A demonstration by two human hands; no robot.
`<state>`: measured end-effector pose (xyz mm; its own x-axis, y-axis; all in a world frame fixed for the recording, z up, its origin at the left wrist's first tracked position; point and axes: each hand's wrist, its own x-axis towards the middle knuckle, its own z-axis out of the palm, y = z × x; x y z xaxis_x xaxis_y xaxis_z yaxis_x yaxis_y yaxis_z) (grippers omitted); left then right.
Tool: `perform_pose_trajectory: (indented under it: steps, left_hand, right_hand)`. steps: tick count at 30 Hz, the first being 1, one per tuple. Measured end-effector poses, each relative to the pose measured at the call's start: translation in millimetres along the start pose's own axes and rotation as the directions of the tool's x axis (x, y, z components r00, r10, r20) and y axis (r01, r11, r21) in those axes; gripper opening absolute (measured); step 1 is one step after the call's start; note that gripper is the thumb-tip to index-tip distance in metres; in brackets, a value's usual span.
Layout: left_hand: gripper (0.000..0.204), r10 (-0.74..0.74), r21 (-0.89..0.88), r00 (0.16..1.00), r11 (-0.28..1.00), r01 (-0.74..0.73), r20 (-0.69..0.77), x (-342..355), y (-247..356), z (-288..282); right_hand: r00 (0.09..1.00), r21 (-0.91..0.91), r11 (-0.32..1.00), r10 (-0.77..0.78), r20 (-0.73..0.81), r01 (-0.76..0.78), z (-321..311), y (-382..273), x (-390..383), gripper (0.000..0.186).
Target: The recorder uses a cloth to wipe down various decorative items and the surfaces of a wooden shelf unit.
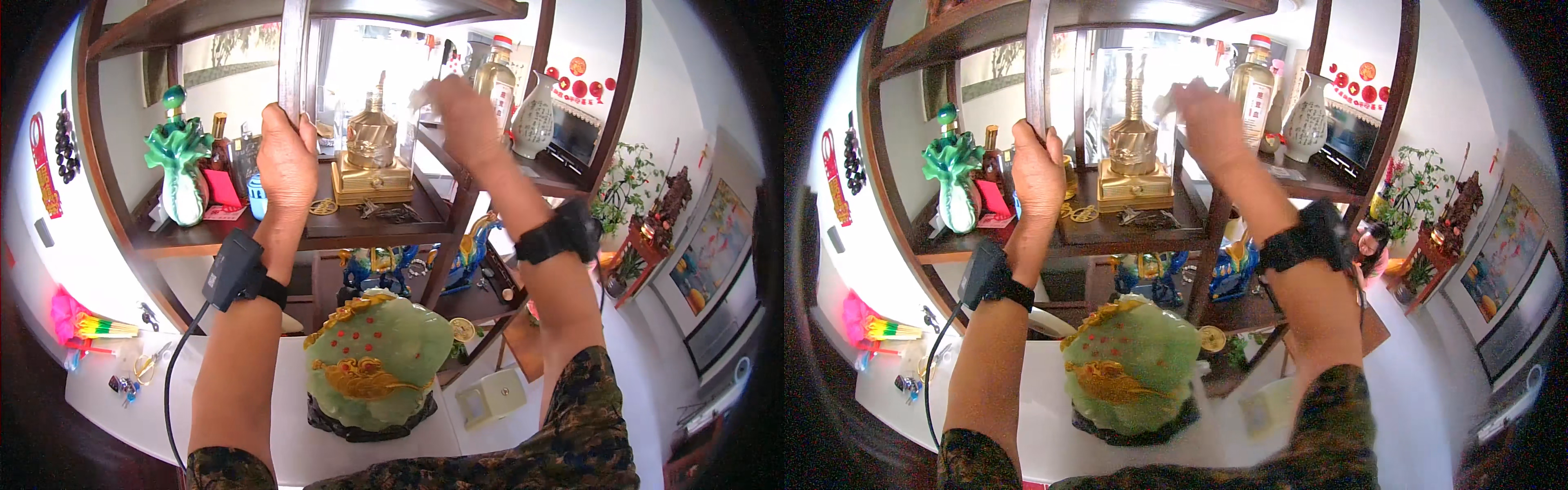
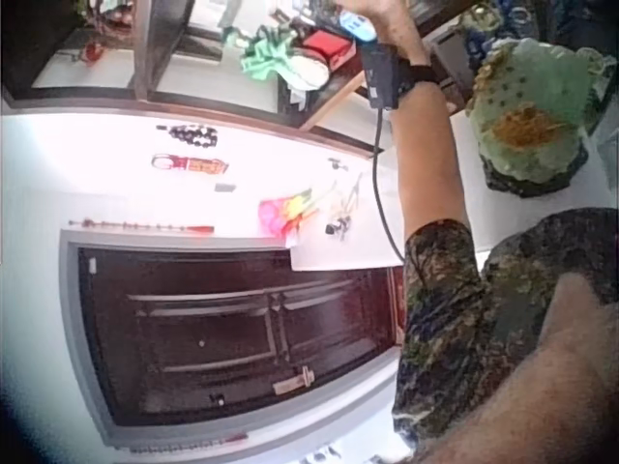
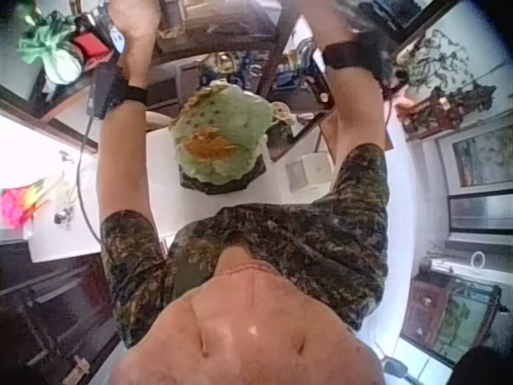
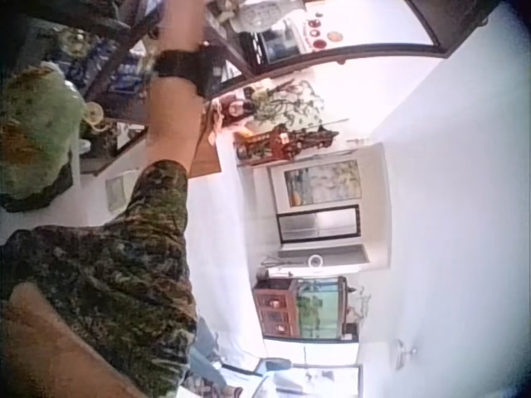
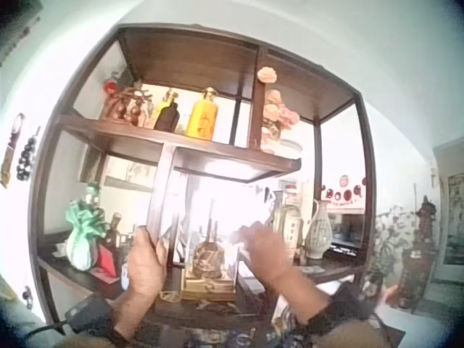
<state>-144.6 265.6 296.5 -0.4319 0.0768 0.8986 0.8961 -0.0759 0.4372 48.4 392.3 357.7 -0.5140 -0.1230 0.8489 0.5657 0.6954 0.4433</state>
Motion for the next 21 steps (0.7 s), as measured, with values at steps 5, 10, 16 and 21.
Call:
perform_pose_trajectory:
  steps: [5,10,16,21]
  left_hand:
    - [0.022,-0.010,-0.018,1.000,1.000,0.010,0.008,0,3,1]
    - [0.023,-0.009,-0.004,1.000,1.000,0.009,-0.004,0,1,2]
    - [0.025,-0.003,0.009,1.000,1.000,0.003,-0.014,0,0,0]
    - [0.026,-0.043,0.023,0.999,0.999,0.043,0.007,0,1,1]
  right_hand:
    - [0.982,-0.303,0.941,0.106,-0.158,-0.151,-55,65,26,0.026]
    - [0.997,-0.346,0.936,0.071,0.010,-0.064,-41,86,-15,0.021]
    - [0.983,-0.175,0.977,0.142,0.116,-0.120,-24,56,-84,0.021]
    - [0.978,-0.114,0.989,0.111,0.175,-0.092,-26,52,-92,0.020]
